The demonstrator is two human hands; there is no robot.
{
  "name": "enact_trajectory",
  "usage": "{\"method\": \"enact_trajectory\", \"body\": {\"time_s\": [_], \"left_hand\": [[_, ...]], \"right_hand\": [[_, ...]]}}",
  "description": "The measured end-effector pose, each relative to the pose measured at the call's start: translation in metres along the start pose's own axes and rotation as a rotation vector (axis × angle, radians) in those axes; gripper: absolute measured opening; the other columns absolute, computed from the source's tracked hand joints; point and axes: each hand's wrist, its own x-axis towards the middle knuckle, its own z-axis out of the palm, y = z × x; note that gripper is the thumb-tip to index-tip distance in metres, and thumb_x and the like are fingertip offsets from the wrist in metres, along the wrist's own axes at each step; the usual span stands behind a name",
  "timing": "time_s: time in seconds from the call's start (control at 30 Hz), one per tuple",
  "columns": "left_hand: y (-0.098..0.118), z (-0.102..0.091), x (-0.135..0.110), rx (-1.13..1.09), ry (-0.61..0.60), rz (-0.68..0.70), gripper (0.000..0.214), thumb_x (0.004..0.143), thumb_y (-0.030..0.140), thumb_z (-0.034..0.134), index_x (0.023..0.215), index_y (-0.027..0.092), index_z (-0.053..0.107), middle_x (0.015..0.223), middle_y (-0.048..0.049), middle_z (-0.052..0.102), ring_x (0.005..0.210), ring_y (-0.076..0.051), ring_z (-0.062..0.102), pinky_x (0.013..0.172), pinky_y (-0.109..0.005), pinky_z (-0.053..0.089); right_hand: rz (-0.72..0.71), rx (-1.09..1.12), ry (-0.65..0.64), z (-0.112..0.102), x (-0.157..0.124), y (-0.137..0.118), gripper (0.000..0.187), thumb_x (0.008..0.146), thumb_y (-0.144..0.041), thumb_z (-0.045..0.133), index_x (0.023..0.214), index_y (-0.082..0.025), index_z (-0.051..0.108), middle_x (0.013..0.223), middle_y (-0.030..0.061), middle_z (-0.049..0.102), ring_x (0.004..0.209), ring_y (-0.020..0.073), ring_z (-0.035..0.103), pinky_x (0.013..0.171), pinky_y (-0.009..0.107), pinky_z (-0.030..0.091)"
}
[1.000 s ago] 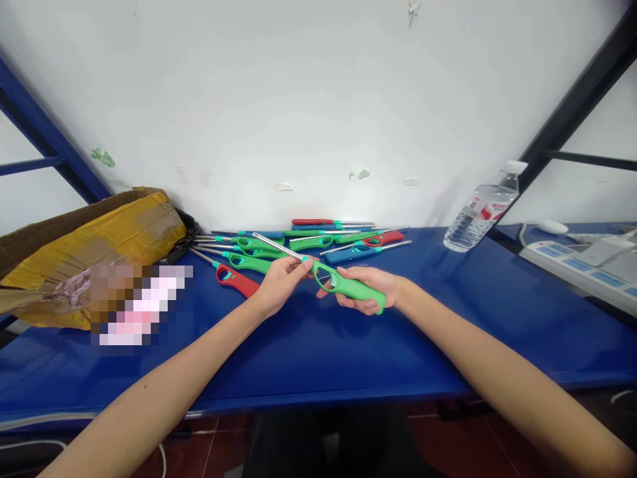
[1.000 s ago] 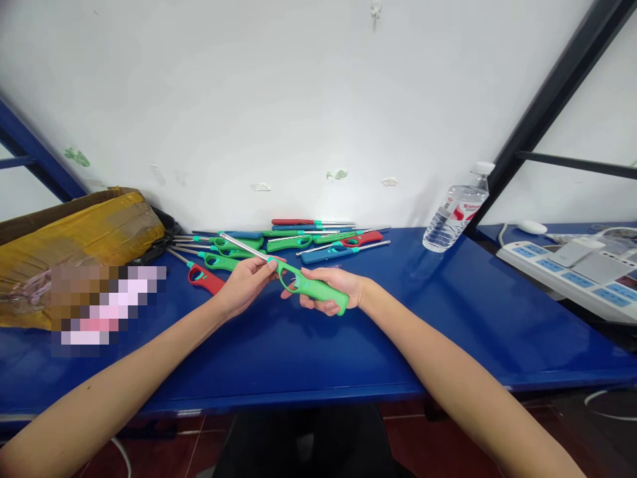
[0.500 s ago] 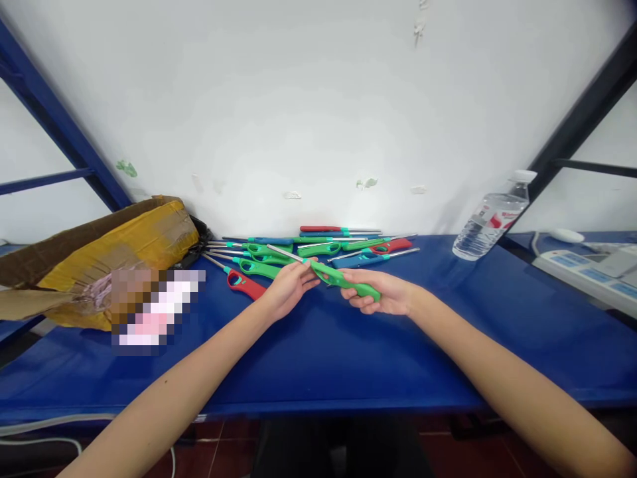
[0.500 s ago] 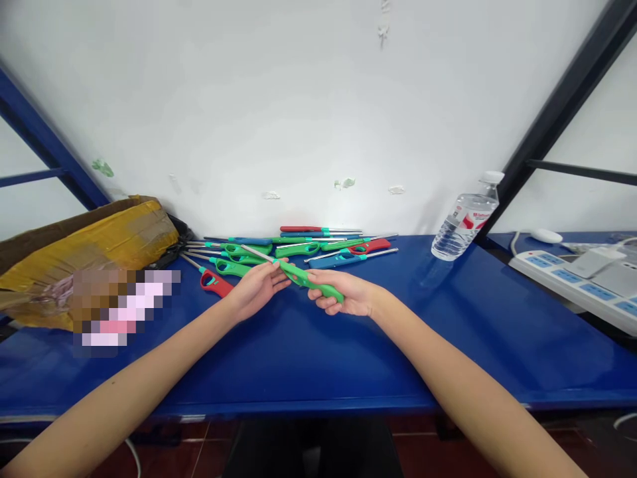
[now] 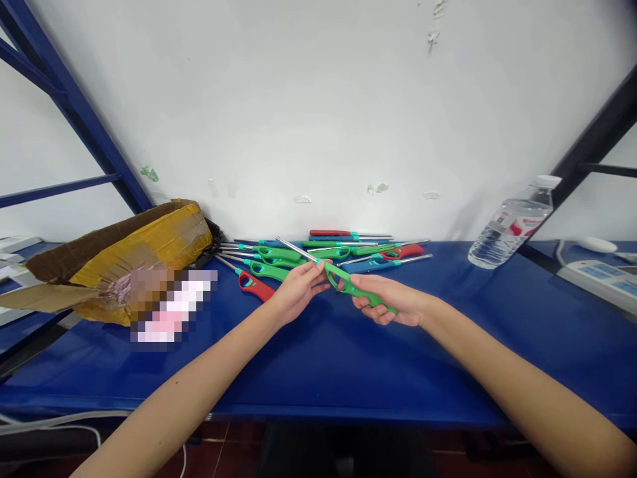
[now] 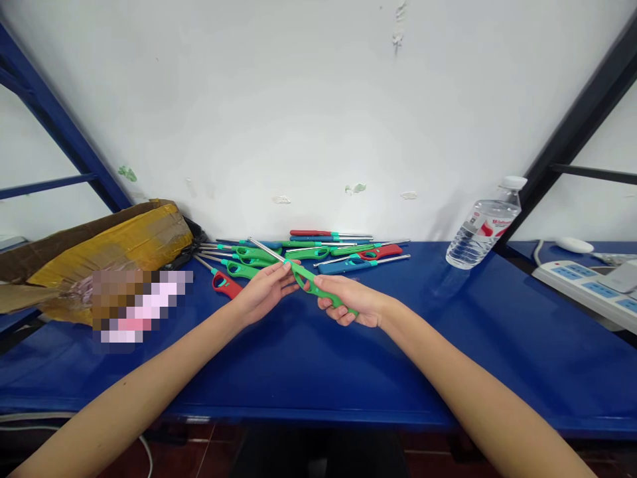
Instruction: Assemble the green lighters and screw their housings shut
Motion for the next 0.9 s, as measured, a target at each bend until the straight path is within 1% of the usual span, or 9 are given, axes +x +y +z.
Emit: {"method": "enact_trajectory", "body": {"time_s": [0.2,0.33,0.47,0.6,0.77,0.9], "left_hand": [[-0.004,0.003,-0.001,-0.045,0.025,-0.030,0.026,0.081,0.036,0.078,0.097,0.016,0.071,0.092,-0.0056,0.071,0.084,-0.016,0.066,0.081,-0.028,0.049],[-0.008,0.006,-0.003,-0.067,0.068,-0.060,0.025,0.084,0.036,0.074,0.100,0.018,0.070,0.095,-0.0059,0.071,0.087,-0.017,0.066,0.083,-0.030,0.049],[-0.008,0.008,-0.005,-0.075,0.066,-0.062,0.027,0.086,0.037,0.073,0.104,0.018,0.069,0.098,-0.0067,0.071,0.091,-0.018,0.066,0.085,-0.031,0.048],[-0.008,0.009,-0.007,-0.082,0.057,-0.054,0.026,0.087,0.037,0.071,0.103,0.018,0.068,0.095,-0.0066,0.071,0.087,-0.018,0.066,0.084,-0.030,0.049],[-0.011,0.010,-0.007,-0.074,0.037,-0.049,0.030,0.086,0.043,0.071,0.103,0.019,0.066,0.090,-0.0050,0.070,0.085,-0.018,0.066,0.082,-0.030,0.048],[-0.017,0.015,-0.010,-0.059,0.014,-0.081,0.035,0.084,0.051,0.070,0.098,0.019,0.065,0.085,-0.0027,0.065,0.083,-0.016,0.063,0.079,-0.029,0.048]], "right_hand": [[0.013,-0.026,0.024,0.002,0.000,0.001,0.032,0.095,-0.055,0.050,0.105,-0.024,0.051,0.068,-0.0076,0.037,0.043,0.0013,0.021,0.034,0.008,0.017],[0.023,-0.014,0.049,0.004,0.002,0.003,0.033,0.095,-0.055,0.050,0.104,-0.023,0.050,0.068,-0.0079,0.037,0.043,0.0012,0.021,0.034,0.008,0.017],[0.011,-0.014,0.042,0.005,0.001,0.004,0.033,0.094,-0.056,0.052,0.102,-0.023,0.050,0.068,-0.0078,0.038,0.043,0.0014,0.022,0.034,0.008,0.017],[0.018,0.002,0.053,0.006,0.001,0.003,0.032,0.094,-0.054,0.053,0.100,-0.023,0.050,0.068,-0.0078,0.039,0.042,0.0017,0.023,0.033,0.008,0.018],[0.024,0.035,0.054,0.005,0.003,0.004,0.028,0.096,-0.051,0.051,0.101,-0.023,0.050,0.067,-0.0075,0.040,0.042,0.0017,0.024,0.033,0.008,0.018],[0.044,0.057,0.069,0.006,0.004,0.004,0.026,0.097,-0.048,0.051,0.094,-0.022,0.049,0.067,-0.0073,0.040,0.041,0.0015,0.024,0.033,0.008,0.019]]}}
